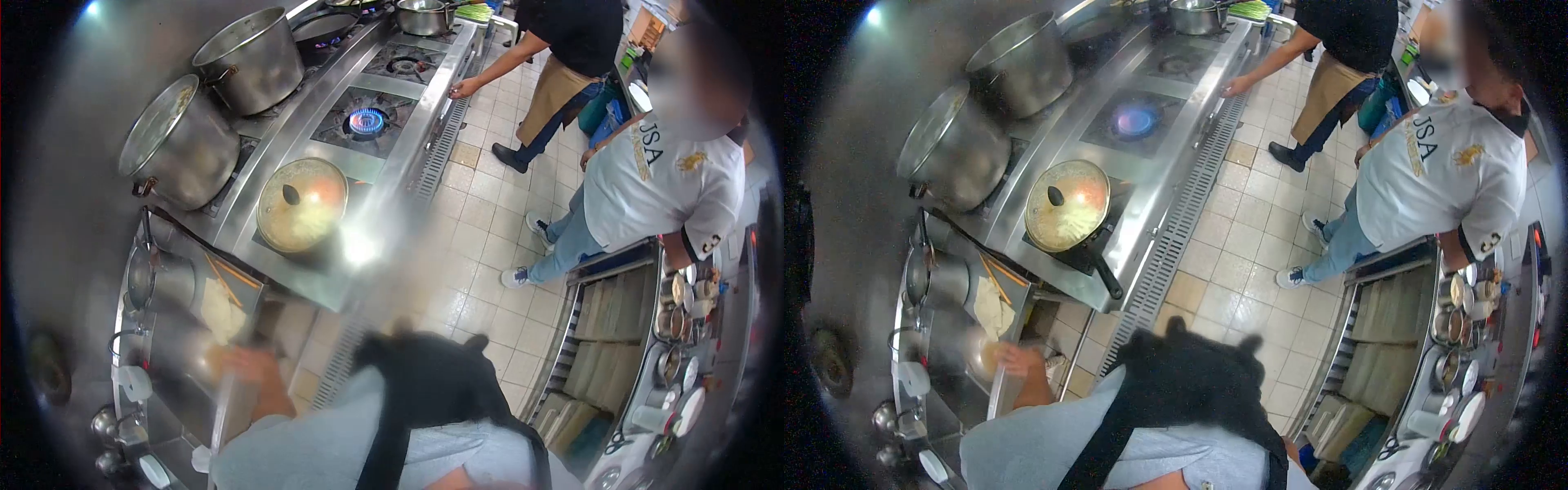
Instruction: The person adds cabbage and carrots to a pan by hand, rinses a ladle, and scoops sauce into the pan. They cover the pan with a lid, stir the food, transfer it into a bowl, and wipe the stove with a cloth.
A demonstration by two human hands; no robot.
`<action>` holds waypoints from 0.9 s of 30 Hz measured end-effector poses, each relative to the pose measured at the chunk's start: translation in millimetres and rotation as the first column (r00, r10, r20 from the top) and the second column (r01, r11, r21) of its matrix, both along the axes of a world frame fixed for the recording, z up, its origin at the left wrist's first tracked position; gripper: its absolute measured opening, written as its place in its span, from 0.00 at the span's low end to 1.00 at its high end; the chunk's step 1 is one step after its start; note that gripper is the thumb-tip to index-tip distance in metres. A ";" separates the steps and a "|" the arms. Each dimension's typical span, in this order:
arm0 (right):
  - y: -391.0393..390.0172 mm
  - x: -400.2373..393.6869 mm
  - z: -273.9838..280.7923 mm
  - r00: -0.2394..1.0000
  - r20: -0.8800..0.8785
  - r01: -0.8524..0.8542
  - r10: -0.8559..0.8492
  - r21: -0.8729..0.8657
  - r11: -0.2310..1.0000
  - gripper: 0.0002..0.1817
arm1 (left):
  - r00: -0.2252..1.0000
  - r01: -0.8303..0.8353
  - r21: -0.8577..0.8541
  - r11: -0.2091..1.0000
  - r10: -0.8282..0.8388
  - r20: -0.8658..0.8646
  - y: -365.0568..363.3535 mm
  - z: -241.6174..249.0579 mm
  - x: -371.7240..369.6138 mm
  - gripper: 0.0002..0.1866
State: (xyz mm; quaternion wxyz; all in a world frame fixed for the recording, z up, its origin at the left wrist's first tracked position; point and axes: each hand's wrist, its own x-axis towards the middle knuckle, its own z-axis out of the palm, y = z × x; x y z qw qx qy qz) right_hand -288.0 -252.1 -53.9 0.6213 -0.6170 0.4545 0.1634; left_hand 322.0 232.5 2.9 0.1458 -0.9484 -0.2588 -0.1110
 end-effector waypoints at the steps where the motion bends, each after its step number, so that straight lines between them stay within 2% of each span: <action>1: -16.6 -0.8 -5.3 0.999 -0.010 -0.031 0.030 -0.009 0.999 0.13 | 1.000 -0.016 -0.001 1.000 0.016 -0.003 -20.4 -11.5 0.2 0.46; 3: -57.0 -2.4 -18.9 0.996 -0.014 -0.092 0.092 -0.028 0.995 0.13 | 0.995 -0.048 -0.018 0.999 0.046 -0.090 -66.5 -31.7 -1.8 0.45; 5: -103.6 -7.0 -37.9 0.986 0.006 -0.167 0.167 -0.039 0.985 0.13 | 0.943 -0.092 -0.213 0.973 0.016 -0.332 -139.2 2.1 -30.0 0.48; 7: -158.8 -8.2 -70.6 0.943 0.149 -0.286 0.298 -0.096 0.953 0.13 | 0.771 0.023 -0.274 0.962 -0.191 -0.607 -169.8 -12.5 -48.9 0.49; 8: -189.3 -7.3 -90.0 0.861 0.313 -0.365 0.402 -0.170 0.915 0.13 | 0.764 -0.059 -0.340 0.939 -0.176 -0.621 -189.3 -16.8 -62.8 0.49; 9: -222.8 -4.5 -112.3 0.691 0.514 -0.434 0.509 -0.269 0.860 0.14 | 0.757 -0.143 -0.401 0.905 -0.161 -0.634 -209.3 -13.3 -77.8 0.50; 10: -253.2 -1.3 -141.4 0.504 0.645 -0.468 0.575 -0.355 0.809 0.14 | 0.760 -0.161 -0.400 0.902 -0.145 -0.633 -217.0 -14.4 -87.8 0.50; 11: -261.8 47.2 -88.5 0.839 0.299 -0.485 0.454 0.032 0.874 0.13 | 0.721 -0.170 -0.442 0.881 -0.195 -0.665 -222.1 -19.6 -96.9 0.51; 12: -259.3 122.9 6.4 0.939 -0.206 -0.210 0.276 0.293 0.933 0.12 | 0.677 -0.181 -0.483 0.857 -0.248 -0.693 -226.0 -27.5 -106.3 0.52; 13: -266.2 147.4 24.4 0.884 -0.243 -0.399 0.400 0.055 0.915 0.11 | 0.718 -0.176 -0.497 0.850 -0.234 -0.655 -224.6 -41.7 -114.7 0.48; 14: -276.4 158.4 33.3 0.809 -0.307 -0.566 0.501 -0.180 0.804 0.09 | 0.719 -0.194 -0.498 0.845 -0.223 -0.658 -225.0 -44.5 -122.1 0.48; 15: -288.2 165.5 32.2 0.800 -0.307 -0.581 0.515 -0.185 0.792 0.09 | 0.708 -0.178 -0.497 0.849 -0.241 -0.664 -229.9 -38.1 -122.3 0.45; 16: -295.0 168.3 29.5 0.891 -0.317 -0.375 0.324 -0.114 0.920 0.12 | 0.691 -0.173 -0.489 0.855 -0.249 -0.679 -231.3 -25.2 -131.1 0.42; 17: -304.1 177.7 26.2 0.934 -0.338 -0.145 0.119 -0.052 0.988 0.17 | 0.650 -0.105 -0.501 0.859 -0.322 -0.689 -234.3 -8.9 -136.8 0.38; 18: -306.5 188.2 33.1 0.926 -0.343 -0.184 0.157 -0.048 0.982 0.17 | 0.635 -0.185 -0.499 0.846 -0.285 -0.718 -227.3 -13.1 -132.5 0.43; 19: -305.1 198.1 47.1 0.954 -0.294 -0.079 0.064 -0.038 0.996 0.12 | 0.615 -0.282 -0.492 0.824 -0.238 -0.752 -215.8 -20.7 -133.3 0.52; 20: -308.3 208.9 57.7 0.969 -0.245 0.016 -0.021 -0.022 1.000 0.14 | 0.557 -0.174 -0.418 0.892 -0.261 -0.789 -209.6 -22.8 -134.7 0.50; 21: -310.0 212.6 59.3 0.977 -0.212 0.014 -0.019 -0.027 1.000 0.13 | 0.615 -0.239 -0.427 0.872 -0.204 -0.761 -197.9 -29.6 -136.4 0.48; 22: -310.8 212.4 58.2 0.982 -0.187 -0.025 0.016 -0.042 0.999 0.13 | 0.613 -0.237 -0.385 0.892 -0.171 -0.771 -192.6 -27.3 -133.7 0.48; 23: -311.6 208.4 58.2 0.986 -0.161 -0.055 0.045 -0.057 0.997 0.12 | 0.828 -0.331 -0.505 0.797 -0.012 -0.560 -174.8 -44.4 -136.1 0.48; 24: -311.9 203.9 58.0 0.987 -0.142 -0.092 0.080 -0.081 0.992 0.12 | 0.902 -0.133 -0.408 0.903 -0.060 -0.428 -181.9 -25.6 -135.4 0.42; 25: -309.8 202.7 57.5 0.986 -0.120 -0.123 0.112 -0.087 0.989 0.11 | 0.933 -0.205 -0.490 0.847 0.018 -0.359 -170.1 -21.5 -120.7 0.43; 27: -306.1 197.3 59.9 0.981 -0.083 -0.182 0.173 -0.113 0.977 0.10 | 0.977 -0.091 -0.494 0.865 -0.018 -0.211 -152.3 2.7 -91.9 0.40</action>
